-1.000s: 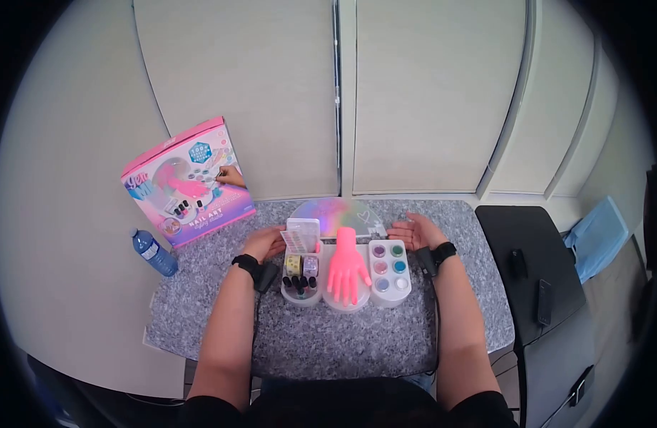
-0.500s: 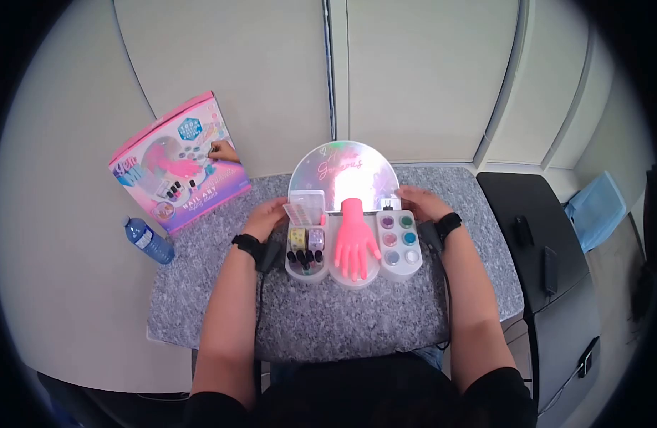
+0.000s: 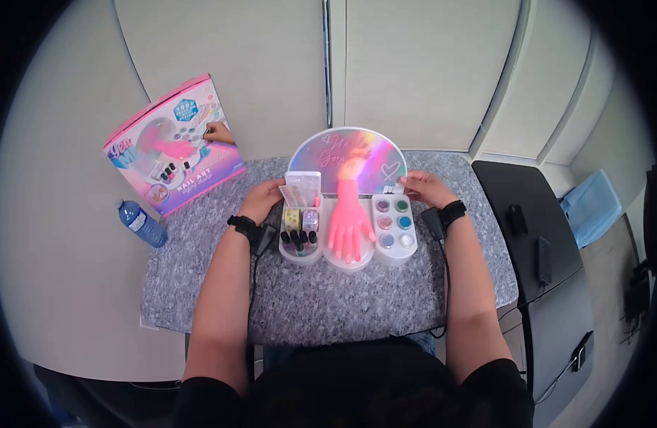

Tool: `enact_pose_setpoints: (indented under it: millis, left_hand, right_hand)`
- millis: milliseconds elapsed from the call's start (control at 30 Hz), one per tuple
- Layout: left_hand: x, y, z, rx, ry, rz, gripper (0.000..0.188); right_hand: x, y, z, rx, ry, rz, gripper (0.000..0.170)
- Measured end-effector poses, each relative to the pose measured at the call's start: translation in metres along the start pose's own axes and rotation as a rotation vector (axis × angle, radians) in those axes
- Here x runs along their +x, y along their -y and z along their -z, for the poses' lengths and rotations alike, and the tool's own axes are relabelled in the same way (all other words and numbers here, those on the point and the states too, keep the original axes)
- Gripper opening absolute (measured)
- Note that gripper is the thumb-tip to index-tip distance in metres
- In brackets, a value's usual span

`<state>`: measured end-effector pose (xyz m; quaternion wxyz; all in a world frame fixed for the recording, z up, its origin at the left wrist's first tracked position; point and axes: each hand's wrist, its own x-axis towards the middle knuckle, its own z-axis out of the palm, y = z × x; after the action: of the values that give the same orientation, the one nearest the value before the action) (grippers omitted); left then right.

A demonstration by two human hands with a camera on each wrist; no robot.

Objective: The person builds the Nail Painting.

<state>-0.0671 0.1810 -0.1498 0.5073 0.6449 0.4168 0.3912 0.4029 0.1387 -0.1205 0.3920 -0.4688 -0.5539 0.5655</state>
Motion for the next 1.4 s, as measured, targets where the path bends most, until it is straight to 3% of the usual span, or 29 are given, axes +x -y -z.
enact_pose_setpoints:
  millis: [400, 467, 667, 833, 900, 967, 1000, 1067, 1100, 1167, 1200, 1233, 1300, 1400]
  left_hand:
    - [0.002, 0.005, -0.006, -0.054, -0.028, -0.061, 0.034]
    - [-0.002, -0.004, -0.009, -0.012, -0.043, -0.070, 0.033]
    - [0.003, 0.006, -0.006, 0.043, -0.061, -0.074, 0.032]
    - [0.004, 0.001, -0.005, 0.225, -0.073, -0.090, 0.031]
    - [0.004, 0.000, -0.006, 0.052, -0.046, 0.024, 0.028]
    - [0.001, 0.004, -0.002, 0.002, -0.028, 0.003, 0.029]
    - [-0.003, -0.002, 0.001, 0.031, -0.064, 0.078, 0.032]
    - [-0.020, -0.030, -0.006, 0.102, -0.219, 0.190, 0.044]
    - [-0.027, -0.038, -0.005, 0.095, -0.221, 0.186, 0.044]
    - [-0.038, -0.043, 0.013, -0.081, -0.133, 0.262, 0.050]
    - [-0.043, -0.045, 0.022, -0.065, -0.048, 0.349, 0.063]
    - [-0.050, -0.055, 0.020, -0.067, -0.050, 0.349, 0.063]
    - [-0.068, -0.070, 0.017, -0.011, 0.022, 0.550, 0.073]
    - [-0.078, -0.055, 0.010, -0.039, 0.108, 0.452, 0.080]
  right_hand:
    - [0.003, -0.005, 0.007, -0.048, -0.034, -0.082, 0.050]
    - [0.002, -0.005, 0.000, 0.010, -0.127, 0.032, 0.045]
    - [-0.004, 0.008, -0.005, -0.071, -0.065, 0.190, 0.028]
    - [-0.001, 0.009, -0.002, -0.124, -0.097, 0.116, 0.026]
    - [-0.003, 0.008, -0.008, -0.127, -0.114, 0.070, 0.025]
    - [-0.008, 0.013, -0.015, -0.114, -0.165, 0.119, 0.024]
    - [-0.012, 0.017, -0.021, -0.125, -0.167, 0.124, 0.024]
    - [-0.023, 0.019, -0.036, -0.488, -0.458, 0.474, 0.029]
    - [-0.034, 0.024, -0.040, -0.497, -0.457, 0.476, 0.029]
    - [-0.057, 0.037, -0.047, -0.461, -0.525, 0.255, 0.042]
    - [-0.060, 0.029, -0.038, -0.483, -0.490, 0.173, 0.055]
    - [-0.066, 0.033, -0.038, -0.485, -0.488, 0.173, 0.055]
    - [-0.078, 0.040, -0.039, -0.469, -0.316, -0.145, 0.063]
    - [-0.077, 0.034, -0.031, -0.343, -0.274, -0.128, 0.063]
